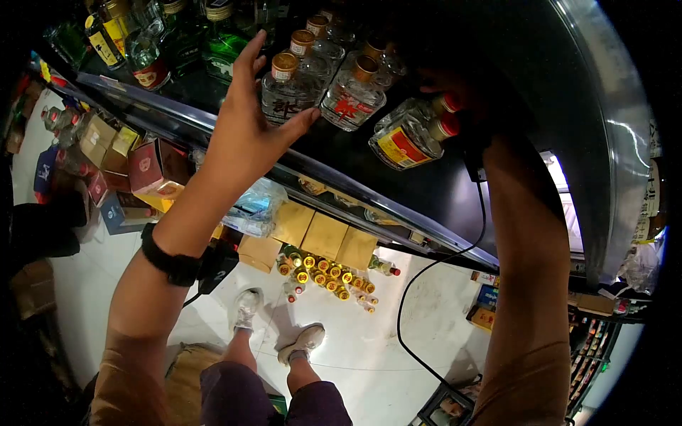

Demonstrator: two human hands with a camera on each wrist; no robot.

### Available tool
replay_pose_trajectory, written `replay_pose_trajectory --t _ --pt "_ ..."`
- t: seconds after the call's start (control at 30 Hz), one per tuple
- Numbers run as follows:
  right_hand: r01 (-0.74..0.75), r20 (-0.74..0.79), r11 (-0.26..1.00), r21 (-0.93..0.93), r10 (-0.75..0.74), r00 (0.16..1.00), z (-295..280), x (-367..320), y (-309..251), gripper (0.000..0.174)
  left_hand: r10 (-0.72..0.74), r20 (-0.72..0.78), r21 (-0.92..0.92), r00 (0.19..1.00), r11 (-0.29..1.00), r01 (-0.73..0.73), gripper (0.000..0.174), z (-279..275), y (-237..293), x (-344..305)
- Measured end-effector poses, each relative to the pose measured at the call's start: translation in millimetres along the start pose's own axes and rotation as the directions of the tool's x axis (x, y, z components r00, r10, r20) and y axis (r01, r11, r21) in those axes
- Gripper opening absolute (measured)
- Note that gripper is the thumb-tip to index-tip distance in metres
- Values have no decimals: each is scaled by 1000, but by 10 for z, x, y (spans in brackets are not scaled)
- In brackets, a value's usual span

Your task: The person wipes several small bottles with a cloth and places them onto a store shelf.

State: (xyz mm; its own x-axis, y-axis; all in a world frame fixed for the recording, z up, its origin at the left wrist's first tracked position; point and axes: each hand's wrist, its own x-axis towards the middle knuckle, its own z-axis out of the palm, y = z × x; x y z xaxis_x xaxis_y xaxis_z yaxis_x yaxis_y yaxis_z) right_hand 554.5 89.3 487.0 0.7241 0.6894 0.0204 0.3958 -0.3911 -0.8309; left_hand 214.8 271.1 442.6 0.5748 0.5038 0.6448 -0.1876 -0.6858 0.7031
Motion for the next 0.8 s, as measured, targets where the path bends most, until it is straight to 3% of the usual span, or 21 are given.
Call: replay_pose_trajectory --t 0.07,0.1,0.2,0.3,0.37,0.4,0.43,0.5,0.6,0.63,0.67,0.7,0.77,0.8 --pt "47 -38 993 104 -43 998 -33 -94 74 34 -119 45 -176 992 976 125 92 69 -47 -6" --pt "74 -59 984 162 -65 996 -50 -169 120 35 -116 44 -176 992 977 122 92 79 -51 2" --pt "166 -108 942 292 -139 984 -91 -421 242 35 -67 52 -19 996 998 68 92 109 -45 -25" --pt "282 -154 895 345 -243 958 -132 -800 279 36 -183 135 165 974 973 160 92 87 -28 -39" --pt "405 -195 911 77 -384 902 -198 -1169 157 36 -272 205 189 940 953 235 92 26 33 11" --pt "445 -228 847 -291 -513 827 -150 -1450 -54 41 -354 265 215 897 929 303 93 1 44 23" --pt "373 -256 688 -623 -630 733 -100 -1731 -265 48 -218 190 226 957 959 173 93 39 -42 -7" --pt "227 -309 675 -702 -576 757 -177 -2158 -396 47 -199 180 204 963 966 161 91 24 -77 16" --pt "496 -162 606 -622 -719 676 369 -2532 -1056 56 -176 182 177 967 974 144 88 12 -117 29" --pt "543 -122 701 -463 -657 744 491 -2594 -1146 58 -167 199 198 966 972 127 92 12 -148 23" --pt "563 -58 705 -430 -645 762 651 -2580 -1256 58 -156 213 220 965 970 108 96 11 -158 14" --pt "580 7 712 -396 -629 777 811 -2566 -1368 58 -375 326 221 868 923 316 90 -143 88 97" --pt "573 66 642 -509 -635 770 1137 -2363 -1453 57 -419 371 220 829 907 360 90 -313 360 199" --pt "520 47 702 -486 -573 818 1229 -2250 -1420 55 -386 361 194 849 922 336 94 -309 333 150"
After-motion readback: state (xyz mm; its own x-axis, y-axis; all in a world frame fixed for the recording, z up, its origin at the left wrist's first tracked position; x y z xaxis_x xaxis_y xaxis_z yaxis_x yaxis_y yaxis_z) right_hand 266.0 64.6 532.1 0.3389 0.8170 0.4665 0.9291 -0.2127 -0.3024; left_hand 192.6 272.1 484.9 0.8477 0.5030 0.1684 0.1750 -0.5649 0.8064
